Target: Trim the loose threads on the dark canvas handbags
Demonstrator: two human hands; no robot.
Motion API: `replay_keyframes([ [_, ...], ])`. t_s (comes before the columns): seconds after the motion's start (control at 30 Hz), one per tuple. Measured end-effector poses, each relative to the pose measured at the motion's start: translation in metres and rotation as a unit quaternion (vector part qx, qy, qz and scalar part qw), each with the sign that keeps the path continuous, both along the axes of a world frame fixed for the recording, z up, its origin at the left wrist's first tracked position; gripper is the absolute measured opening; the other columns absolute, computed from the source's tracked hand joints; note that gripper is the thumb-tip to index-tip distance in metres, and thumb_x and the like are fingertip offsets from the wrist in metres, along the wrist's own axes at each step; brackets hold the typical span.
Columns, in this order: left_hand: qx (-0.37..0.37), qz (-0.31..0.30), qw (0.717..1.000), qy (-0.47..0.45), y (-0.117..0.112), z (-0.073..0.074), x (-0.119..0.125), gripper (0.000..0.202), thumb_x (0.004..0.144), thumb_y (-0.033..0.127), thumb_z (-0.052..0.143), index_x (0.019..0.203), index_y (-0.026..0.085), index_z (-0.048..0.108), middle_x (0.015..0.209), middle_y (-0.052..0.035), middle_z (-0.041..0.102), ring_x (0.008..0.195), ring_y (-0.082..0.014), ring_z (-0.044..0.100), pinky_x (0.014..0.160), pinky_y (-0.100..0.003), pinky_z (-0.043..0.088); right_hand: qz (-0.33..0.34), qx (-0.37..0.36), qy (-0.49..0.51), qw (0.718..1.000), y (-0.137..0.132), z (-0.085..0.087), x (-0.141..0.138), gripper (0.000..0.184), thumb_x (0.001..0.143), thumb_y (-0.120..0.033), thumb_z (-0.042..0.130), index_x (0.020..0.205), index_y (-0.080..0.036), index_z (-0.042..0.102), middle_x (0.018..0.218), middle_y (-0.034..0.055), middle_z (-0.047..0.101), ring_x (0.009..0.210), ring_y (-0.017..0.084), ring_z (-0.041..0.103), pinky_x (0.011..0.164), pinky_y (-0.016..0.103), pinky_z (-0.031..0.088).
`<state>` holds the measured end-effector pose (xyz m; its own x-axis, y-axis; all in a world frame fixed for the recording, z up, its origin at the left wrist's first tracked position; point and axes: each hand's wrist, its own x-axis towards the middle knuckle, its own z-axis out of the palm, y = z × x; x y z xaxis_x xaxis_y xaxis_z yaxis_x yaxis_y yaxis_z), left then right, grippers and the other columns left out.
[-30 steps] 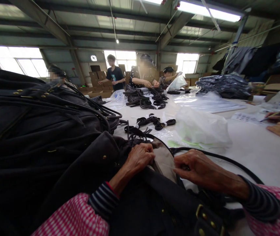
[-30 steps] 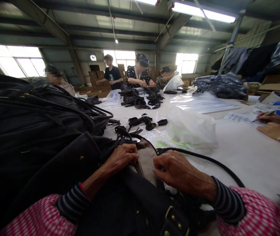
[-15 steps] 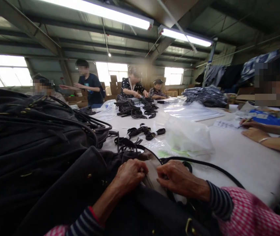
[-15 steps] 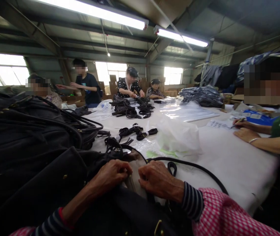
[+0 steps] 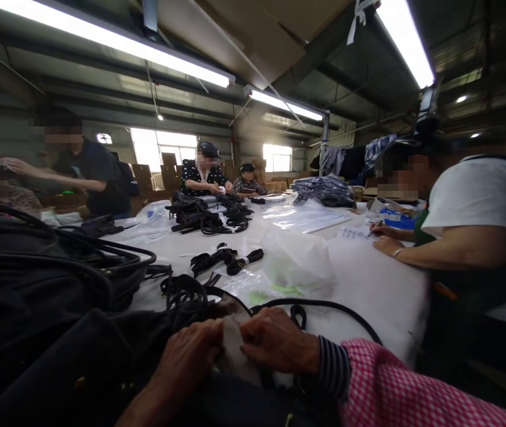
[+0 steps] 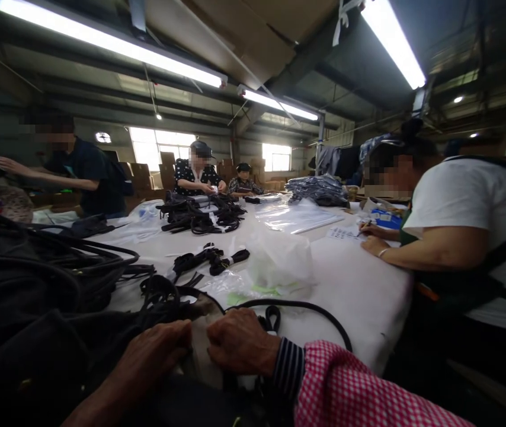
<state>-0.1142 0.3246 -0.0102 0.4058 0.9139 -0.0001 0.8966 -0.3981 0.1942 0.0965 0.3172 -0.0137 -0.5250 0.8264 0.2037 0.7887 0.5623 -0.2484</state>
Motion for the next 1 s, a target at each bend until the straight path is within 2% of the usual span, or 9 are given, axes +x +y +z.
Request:
replay_keyframes([
  [0.2, -0.037, 0.013, 0.997, -0.068, 0.007, -0.005, -0.006, 0.015, 0.081, 0.018, 0.048, 0.089, 0.026, 0.057, 0.085, 0.0018, 0.067, 0.082, -0.0193, 0.064, 0.072, -0.029, 0.038, 0.024, 0.008, -0.029, 0.999, 0.006, -0.011, -0.006, 0.012, 0.081, -0.032, 0.065, 0.077, -0.021, 0.069, 0.079, 0.0042, 0.076, 0.074, 0.02, 0.067, 0.058, 0.03, 0.025],
  [0.33, -0.112, -0.006, 0.963, -0.245, 0.01, 0.007, -0.006, 0.023, 0.073, 0.025, 0.055, 0.096, 0.023, 0.057, 0.079, 0.0022, 0.062, 0.078, -0.0186, 0.059, 0.069, -0.027, 0.041, 0.021, -0.01, 0.003, 1.0, 0.008, -0.014, -0.009, 0.013, 0.081, -0.032, 0.065, 0.079, -0.022, 0.072, 0.074, 0.0023, 0.073, 0.069, 0.019, 0.064, 0.058, 0.029, 0.027],
  [0.47, -0.159, -0.019, 0.911, -0.381, 0.009, 0.02, -0.004, 0.019, 0.077, 0.035, 0.06, 0.088, 0.02, 0.06, 0.078, 0.0008, 0.06, 0.077, -0.0175, 0.056, 0.07, -0.026, 0.041, 0.058, -0.126, 0.107, 0.985, 0.011, 0.004, 0.004, 0.013, 0.082, -0.032, 0.069, 0.08, -0.021, 0.073, 0.064, -0.0031, 0.063, 0.064, 0.014, 0.056, 0.059, 0.024, 0.032],
  [0.6, -0.164, 0.016, 0.876, -0.454, 0.004, 0.028, 0.002, 0.018, 0.078, 0.033, 0.064, 0.088, 0.019, 0.061, 0.077, 0.0014, 0.061, 0.076, -0.017, 0.061, 0.07, -0.026, 0.044, 0.129, -0.261, 0.219, 0.931, 0.016, 0.02, 0.024, 0.009, 0.082, -0.024, 0.068, 0.08, -0.015, 0.071, 0.066, -0.005, 0.056, 0.061, 0.009, 0.049, 0.058, 0.02, 0.035],
  [0.67, -0.143, 0.02, 0.894, -0.423, 0.001, 0.029, 0.004, 0.012, 0.079, 0.027, 0.062, 0.088, 0.019, 0.063, 0.077, 0.0008, 0.063, 0.076, -0.0172, 0.062, 0.071, -0.027, 0.044, 0.129, -0.265, 0.242, 0.924, 0.018, 0.021, 0.028, 0.008, 0.082, -0.02, 0.065, 0.079, -0.014, 0.07, 0.066, -0.0051, 0.054, 0.061, 0.009, 0.046, 0.058, 0.021, 0.035],
  [0.77, -0.083, 0.038, 0.952, -0.293, -0.004, 0.027, 0.005, 0.013, 0.08, 0.019, 0.057, 0.089, 0.019, 0.067, 0.077, -0.0006, 0.066, 0.076, -0.0178, 0.062, 0.07, -0.028, 0.042, 0.12, -0.245, 0.238, 0.932, 0.016, 0.015, 0.026, 0.009, 0.082, -0.021, 0.066, 0.077, -0.015, 0.069, 0.063, -0.0055, 0.052, 0.061, 0.009, 0.045, 0.058, 0.022, 0.034],
  [0.83, -0.037, 0.045, 0.976, -0.208, -0.006, 0.023, 0.004, 0.016, 0.082, 0.016, 0.055, 0.091, 0.02, 0.067, 0.084, -0.0013, 0.069, 0.082, -0.0185, 0.063, 0.072, -0.029, 0.04, 0.109, -0.227, 0.232, 0.939, 0.012, 0.01, 0.022, 0.011, 0.083, -0.022, 0.067, 0.074, -0.015, 0.067, 0.063, -0.0054, 0.051, 0.061, 0.01, 0.046, 0.057, 0.022, 0.033],
  [0.9, -0.006, 0.025, 0.99, -0.141, -0.007, 0.018, 0.002, 0.018, 0.083, 0.015, 0.055, 0.094, 0.021, 0.068, 0.093, -0.0014, 0.069, 0.089, -0.0194, 0.064, 0.075, -0.029, 0.04, 0.097, -0.201, 0.23, 0.947, 0.008, 0.006, 0.02, 0.015, 0.084, -0.022, 0.066, 0.071, -0.015, 0.065, 0.062, -0.0052, 0.051, 0.062, 0.01, 0.046, 0.057, 0.023, 0.032],
  [1.0, -0.01, -0.002, 0.998, -0.066, -0.008, 0.016, 0.002, 0.021, 0.085, 0.021, 0.059, 0.103, 0.025, 0.069, 0.103, -0.0014, 0.067, 0.098, -0.0213, 0.065, 0.079, -0.03, 0.041, 0.085, -0.166, 0.226, 0.956, 0.003, 0.002, 0.021, 0.016, 0.084, -0.02, 0.063, 0.069, -0.015, 0.063, 0.061, -0.0051, 0.05, 0.06, 0.01, 0.046, 0.057, 0.023, 0.032],
])
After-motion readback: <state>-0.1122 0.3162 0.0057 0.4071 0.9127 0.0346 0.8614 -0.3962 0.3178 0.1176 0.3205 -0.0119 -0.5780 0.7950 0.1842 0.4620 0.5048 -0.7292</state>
